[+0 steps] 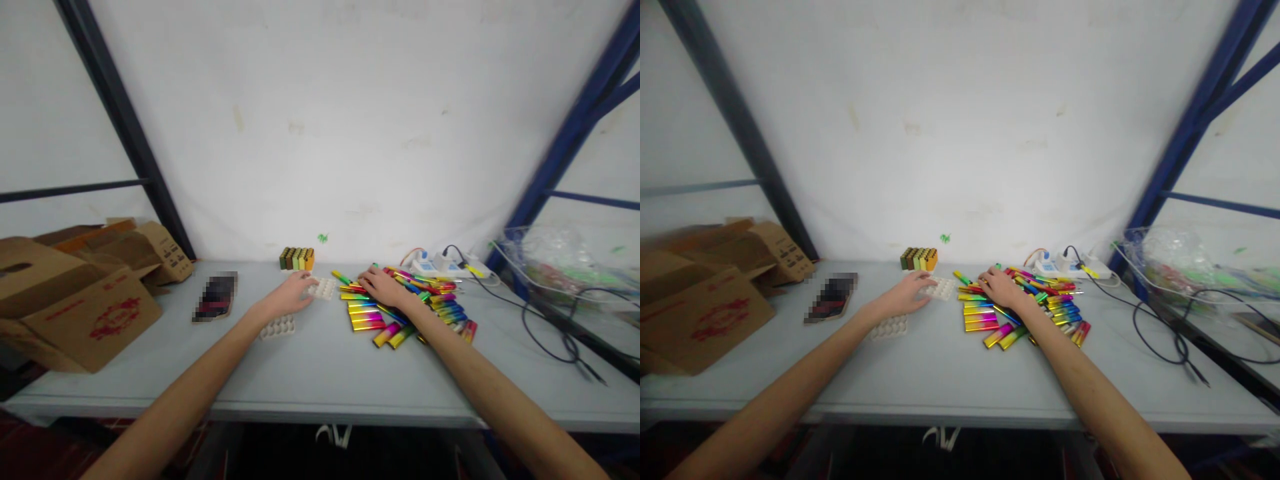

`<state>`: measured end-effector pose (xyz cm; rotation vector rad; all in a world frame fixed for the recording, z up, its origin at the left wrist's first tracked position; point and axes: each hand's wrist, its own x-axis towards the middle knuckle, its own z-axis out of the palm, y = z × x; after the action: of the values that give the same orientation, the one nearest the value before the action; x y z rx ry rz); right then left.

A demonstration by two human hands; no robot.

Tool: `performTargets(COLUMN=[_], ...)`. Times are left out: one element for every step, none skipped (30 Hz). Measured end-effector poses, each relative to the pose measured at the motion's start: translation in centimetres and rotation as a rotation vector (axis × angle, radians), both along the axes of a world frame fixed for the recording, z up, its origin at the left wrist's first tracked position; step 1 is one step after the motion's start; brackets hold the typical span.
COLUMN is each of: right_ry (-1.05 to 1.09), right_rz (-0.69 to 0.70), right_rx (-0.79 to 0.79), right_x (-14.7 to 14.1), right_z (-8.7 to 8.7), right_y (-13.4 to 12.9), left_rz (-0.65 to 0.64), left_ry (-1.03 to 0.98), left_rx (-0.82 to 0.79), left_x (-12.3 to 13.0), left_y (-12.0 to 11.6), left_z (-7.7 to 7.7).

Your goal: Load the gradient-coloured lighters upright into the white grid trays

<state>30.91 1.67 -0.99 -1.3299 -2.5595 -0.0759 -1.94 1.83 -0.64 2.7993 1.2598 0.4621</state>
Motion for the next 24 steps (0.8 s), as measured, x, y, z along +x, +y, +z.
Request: performTargets(right_ry=[-0.002,-0.001,0.004,0.011,0.017,0.022,0.025,0.026,0.027,0.028,0.032,0.036,0.040,0.045,0.049,0.054,0.055,0.054,0.050,0.044,0.039,0.035,0.033,0.033], right_rz=[-0.003,-0.004,-0.004,-0.003,0.000,0.002,0.004,0.006,0.006,0.005,0.003,0.000,-0.001,-0.001,0.002,0.004,0.005,0.005,0.001,-0.005,-0.010,-0.012,-0.012,-0.011], right_rx=[0.003,0.004,0.002,-0.002,-0.005,-0.008,-0.009,-0.010,-0.011,-0.012,-0.014,-0.017,-0.019,-0.019,-0.018,-0.018,-0.019,-0.022,-0.024,-0.026,-0.026,-0.024,-0.019,-0.014], right_x=[0.0,0.0,0.0,0.0,0.0,0.0,0.0,0.0,0.0,-0.1,-0.1,-0.1,-0.1,-0.1,-0.1,-0.1,-0.1,0.0,0.0,0.1,0.1,0.2,0.2,0.2], right_z=[-0.1,-0.1,-0.2,-0.2,-0.2,-0.3,-0.3,-0.3,-0.3,-0.2,-0.2,-0.1,-0.1,-0.1,0.0,0.0,0.0,-0.1,-0.1,-0.2,-0.3,-0.4,-0.5,-0.6], right_y=[0.0,0.1,0.2,0.2,0.3,0.4,0.4,0.4,0.4,0.4,0.3,0.3,0.2,0.1,0.1,0.1,0.1,0.1,0.2,0.3,0.4,0.5,0.6,0.7], left_rz=[0.017,0.033,0.060,0.086,0.095,0.107,0.132,0.157,0.175,0.194,0.206,0.217,0.221,0.218,0.211,0.202,0.193,0.189,0.188,0.188,0.188,0.190,0.191,0.195], left_ry=[0.016,0.037,0.054,0.068,0.084,0.107,0.133,0.154,0.169,0.181,0.197,0.214,0.232,0.238,0.240,0.238,0.234,0.230,0.228,0.226,0.221,0.214,0.206,0.196], left_rx=[-0.003,-0.012,-0.025,-0.041,-0.062,-0.096,-0.145,-0.191,-0.229,-0.265,-0.308,-0.351,-0.378,-0.388,-0.398,-0.405,-0.412,-0.421,-0.428,-0.432,-0.430,-0.425,-0.415,-0.399], left_x=[0.0,-0.2,-0.4,-0.6,-1.0,-1.4,-1.9,-2.4,-2.9,-3.3,-3.7,-3.9,-4.2,-4.3,-4.4,-4.4,-4.5,-4.5,-4.5,-4.4,-4.3,-4.2,-4.0,-3.8], left_y=[-0.2,-0.4,-0.6,-0.8,-0.9,-1.0,-1.0,-1.0,-1.0,-0.9,-0.9,-0.9,-0.9,-0.9,-0.9,-1.0,-0.9,-0.9,-0.9,-0.8,-0.8,-0.8,-0.8,-0.8], left_z=[0.1,0.4,0.8,1.3,1.9,2.5,3.1,3.5,3.9,4.2,4.5,4.7,4.8,4.9,5.0,5.0,5.0,5.0,5.0,4.9,4.8,4.7,4.5,4.4])
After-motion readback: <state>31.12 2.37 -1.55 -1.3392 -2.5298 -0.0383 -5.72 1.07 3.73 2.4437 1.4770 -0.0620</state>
